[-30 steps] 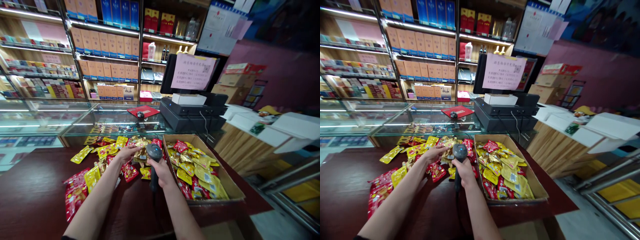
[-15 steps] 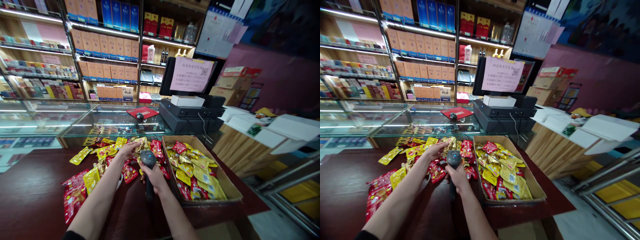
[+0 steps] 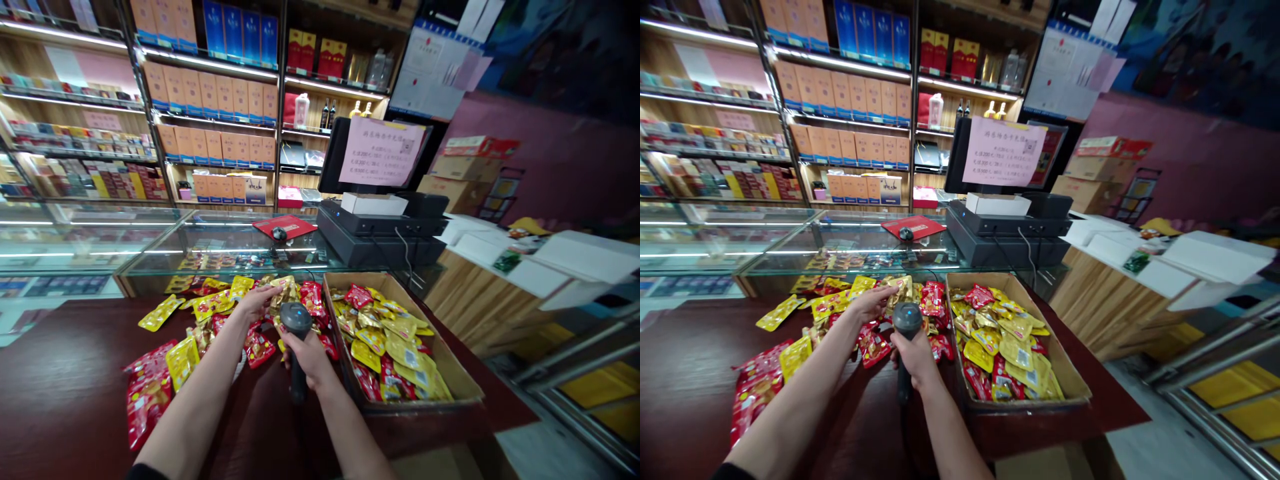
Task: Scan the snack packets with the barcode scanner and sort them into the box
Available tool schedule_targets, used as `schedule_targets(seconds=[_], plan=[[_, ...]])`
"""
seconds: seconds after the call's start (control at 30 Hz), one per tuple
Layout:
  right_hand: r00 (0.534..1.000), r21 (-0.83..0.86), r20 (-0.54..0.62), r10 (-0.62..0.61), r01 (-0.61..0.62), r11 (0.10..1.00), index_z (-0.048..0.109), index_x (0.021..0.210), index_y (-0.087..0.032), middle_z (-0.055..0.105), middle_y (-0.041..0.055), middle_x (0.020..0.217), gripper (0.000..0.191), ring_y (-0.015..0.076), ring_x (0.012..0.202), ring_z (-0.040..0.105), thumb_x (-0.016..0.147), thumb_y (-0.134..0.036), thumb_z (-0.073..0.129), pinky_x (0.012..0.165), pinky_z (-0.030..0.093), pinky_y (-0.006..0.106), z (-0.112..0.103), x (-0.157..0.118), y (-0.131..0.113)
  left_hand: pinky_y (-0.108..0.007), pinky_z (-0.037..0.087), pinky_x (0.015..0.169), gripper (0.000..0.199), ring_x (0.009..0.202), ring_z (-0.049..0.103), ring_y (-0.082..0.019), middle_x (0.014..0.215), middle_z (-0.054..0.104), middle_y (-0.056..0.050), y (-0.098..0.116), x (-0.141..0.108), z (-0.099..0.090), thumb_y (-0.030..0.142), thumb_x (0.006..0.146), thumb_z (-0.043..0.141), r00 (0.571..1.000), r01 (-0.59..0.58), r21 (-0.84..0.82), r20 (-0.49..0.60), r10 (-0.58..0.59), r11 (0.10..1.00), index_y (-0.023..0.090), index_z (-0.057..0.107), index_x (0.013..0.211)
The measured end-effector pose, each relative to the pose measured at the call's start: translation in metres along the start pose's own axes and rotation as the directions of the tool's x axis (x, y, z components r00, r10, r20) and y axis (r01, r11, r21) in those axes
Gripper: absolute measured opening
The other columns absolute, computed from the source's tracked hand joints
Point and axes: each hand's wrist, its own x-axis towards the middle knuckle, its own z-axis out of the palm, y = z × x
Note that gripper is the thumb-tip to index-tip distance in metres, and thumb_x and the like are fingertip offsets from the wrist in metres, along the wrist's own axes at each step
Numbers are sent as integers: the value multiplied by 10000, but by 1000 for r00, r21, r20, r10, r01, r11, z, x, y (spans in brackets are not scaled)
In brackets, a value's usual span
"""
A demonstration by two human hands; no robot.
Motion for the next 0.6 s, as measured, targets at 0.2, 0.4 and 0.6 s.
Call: schedule_targets(seconds=[0.2,0.4,0.6], plan=[[1000,8,5,3,-3,1000,540,642,-159,456,-56,401,149,81,356,420,643,-289,612,352,355,198,-2,-1,-2,-177,443,478,276,523,576,-84,685,673,-12,-1,-1,1,246,572,810,1000,3,18,3,-3,1000,147,637,763],[1000,26,9,-6,6,1000,524,608,-165,456,-55,400,172,80,348,417,636,-299,628,344,346,198,-2,0,0,-191,456,537,230,593,602,-106,666,667,-12,-3,1,2,266,607,792,1000,-12,24,12,12,1000,153,639,738],[999,34,-26,-40,41,999,605,711,-147,556,-13,511,148,117,464,518,625,-259,650,405,392,210,-3,0,0,-170,437,468,251,525,580,-88,658,667,-12,1,-3,3,244,585,805,1000,-1,19,28,1,1000,150,625,733]])
